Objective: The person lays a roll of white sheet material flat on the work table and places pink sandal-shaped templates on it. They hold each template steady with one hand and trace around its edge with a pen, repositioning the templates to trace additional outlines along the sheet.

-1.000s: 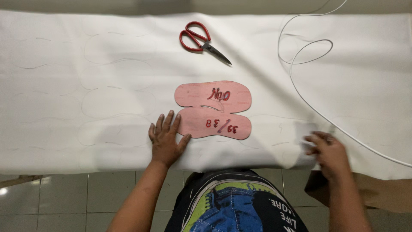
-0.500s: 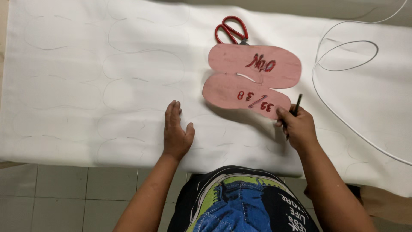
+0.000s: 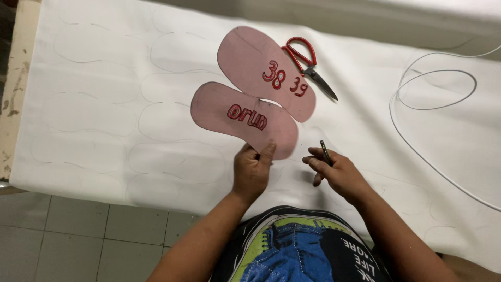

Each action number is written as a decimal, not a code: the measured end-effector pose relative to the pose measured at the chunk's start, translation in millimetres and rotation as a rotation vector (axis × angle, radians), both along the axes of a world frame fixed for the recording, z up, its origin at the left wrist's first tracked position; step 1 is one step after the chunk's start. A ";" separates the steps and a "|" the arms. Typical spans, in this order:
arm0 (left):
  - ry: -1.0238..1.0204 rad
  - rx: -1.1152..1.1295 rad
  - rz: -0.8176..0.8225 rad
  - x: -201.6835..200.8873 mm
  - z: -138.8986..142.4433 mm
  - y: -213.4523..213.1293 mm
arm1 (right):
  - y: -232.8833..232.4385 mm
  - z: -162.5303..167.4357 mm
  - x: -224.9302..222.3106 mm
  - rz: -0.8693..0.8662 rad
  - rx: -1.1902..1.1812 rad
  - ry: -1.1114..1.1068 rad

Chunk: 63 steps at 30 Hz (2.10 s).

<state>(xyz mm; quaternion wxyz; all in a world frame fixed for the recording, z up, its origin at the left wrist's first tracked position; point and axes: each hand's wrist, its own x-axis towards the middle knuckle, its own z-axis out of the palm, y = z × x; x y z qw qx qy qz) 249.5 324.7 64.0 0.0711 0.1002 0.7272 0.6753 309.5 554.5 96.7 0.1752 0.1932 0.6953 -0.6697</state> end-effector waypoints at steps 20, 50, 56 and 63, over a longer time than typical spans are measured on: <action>0.181 -0.777 0.116 -31.3 -41.5 -71.3 | 24.4 -47.5 4.7 -0.271 0.443 -0.038; 0.147 -0.775 0.099 -29.1 -45.6 -70.4 | 14.4 -43.6 3.1 -0.267 0.628 -0.002; 0.142 -0.752 0.086 -28.7 -42.3 -71.1 | 19.4 -48.9 5.7 -0.244 0.609 0.004; 0.152 -0.760 0.082 -27.5 -41.7 -66.9 | 20.6 -51.5 6.7 -0.195 0.714 0.033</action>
